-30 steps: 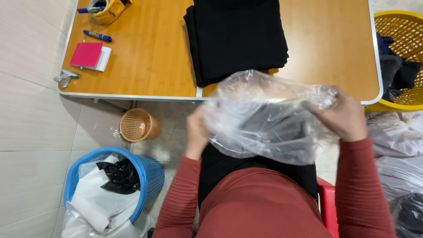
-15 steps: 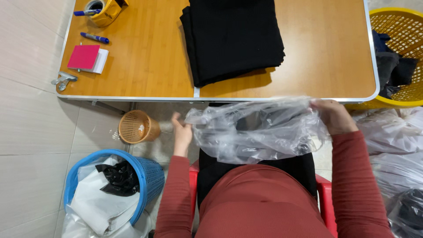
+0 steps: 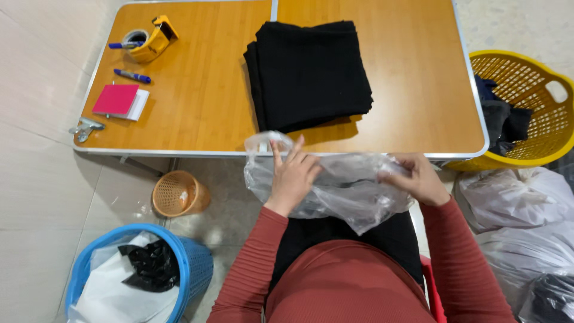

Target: The person folds black garments and places them into a clear plastic bag on a wooden table. They tie the bag closed, then use a blue marker to write on the exterior of the package before moving it aside.

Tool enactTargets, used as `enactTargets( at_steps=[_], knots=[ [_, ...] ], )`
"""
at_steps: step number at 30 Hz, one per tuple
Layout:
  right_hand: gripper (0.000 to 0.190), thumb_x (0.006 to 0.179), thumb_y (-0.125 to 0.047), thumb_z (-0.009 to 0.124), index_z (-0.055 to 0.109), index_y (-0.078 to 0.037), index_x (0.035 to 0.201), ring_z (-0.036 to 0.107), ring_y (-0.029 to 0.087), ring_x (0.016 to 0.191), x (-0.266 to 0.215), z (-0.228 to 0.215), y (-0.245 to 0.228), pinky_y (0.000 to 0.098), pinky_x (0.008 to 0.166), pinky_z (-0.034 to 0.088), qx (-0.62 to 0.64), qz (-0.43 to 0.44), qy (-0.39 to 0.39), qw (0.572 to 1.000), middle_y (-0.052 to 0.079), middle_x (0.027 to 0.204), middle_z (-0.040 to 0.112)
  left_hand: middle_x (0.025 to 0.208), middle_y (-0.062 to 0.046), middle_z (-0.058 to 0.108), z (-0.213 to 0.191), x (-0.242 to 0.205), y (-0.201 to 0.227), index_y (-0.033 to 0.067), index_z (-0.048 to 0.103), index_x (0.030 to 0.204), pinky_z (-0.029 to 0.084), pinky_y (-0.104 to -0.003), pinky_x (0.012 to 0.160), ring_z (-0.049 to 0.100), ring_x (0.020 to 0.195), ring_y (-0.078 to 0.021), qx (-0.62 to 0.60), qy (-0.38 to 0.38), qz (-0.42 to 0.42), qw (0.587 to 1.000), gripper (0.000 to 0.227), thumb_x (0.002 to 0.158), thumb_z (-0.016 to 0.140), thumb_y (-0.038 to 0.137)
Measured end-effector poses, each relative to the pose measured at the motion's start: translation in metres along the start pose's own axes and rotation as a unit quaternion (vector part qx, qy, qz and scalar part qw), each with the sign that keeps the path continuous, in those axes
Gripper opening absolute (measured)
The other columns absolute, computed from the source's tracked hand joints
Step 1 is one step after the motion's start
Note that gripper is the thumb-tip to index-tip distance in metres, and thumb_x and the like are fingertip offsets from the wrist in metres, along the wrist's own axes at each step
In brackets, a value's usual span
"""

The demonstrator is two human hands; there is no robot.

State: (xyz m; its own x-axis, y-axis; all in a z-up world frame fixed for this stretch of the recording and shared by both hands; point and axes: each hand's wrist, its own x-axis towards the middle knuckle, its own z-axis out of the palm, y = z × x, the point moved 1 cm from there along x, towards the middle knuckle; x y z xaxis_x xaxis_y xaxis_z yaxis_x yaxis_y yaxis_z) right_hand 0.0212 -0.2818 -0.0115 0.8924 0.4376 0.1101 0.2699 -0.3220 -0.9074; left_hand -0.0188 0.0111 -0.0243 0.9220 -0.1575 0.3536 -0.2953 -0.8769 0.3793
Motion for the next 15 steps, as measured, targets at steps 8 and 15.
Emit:
enactTargets(
  at_steps=[8,15],
  knots=[
    [0.062,0.059,-0.014,0.086,0.069,-0.007,0.118,0.065,0.038,0.113,-0.004,-0.016,0.004,0.0456,0.095,0.050,-0.410,-0.049,0.018,0.910,0.015,0.119,0.071,0.085,-0.009,0.070,0.013,-0.016,-0.065,0.0042,0.072,0.103,0.051,-0.033,0.064,0.066,0.077,-0.0198,-0.332,0.021,-0.133,0.934,0.032,0.108,0.058,0.032],
    [0.064,0.071,0.000,0.065,0.061,-0.009,0.134,0.068,0.023,0.114,-0.012,-0.024,0.036,0.0305,0.095,0.051,-0.095,0.121,0.007,0.988,0.010,0.121,0.071,0.079,-0.004,0.066,-0.009,-0.008,-0.095,0.0022,0.074,0.105,0.047,-0.029,0.071,0.058,0.073,-0.0150,-0.329,0.015,-0.274,0.904,0.032,0.105,0.064,0.032]
  ],
)
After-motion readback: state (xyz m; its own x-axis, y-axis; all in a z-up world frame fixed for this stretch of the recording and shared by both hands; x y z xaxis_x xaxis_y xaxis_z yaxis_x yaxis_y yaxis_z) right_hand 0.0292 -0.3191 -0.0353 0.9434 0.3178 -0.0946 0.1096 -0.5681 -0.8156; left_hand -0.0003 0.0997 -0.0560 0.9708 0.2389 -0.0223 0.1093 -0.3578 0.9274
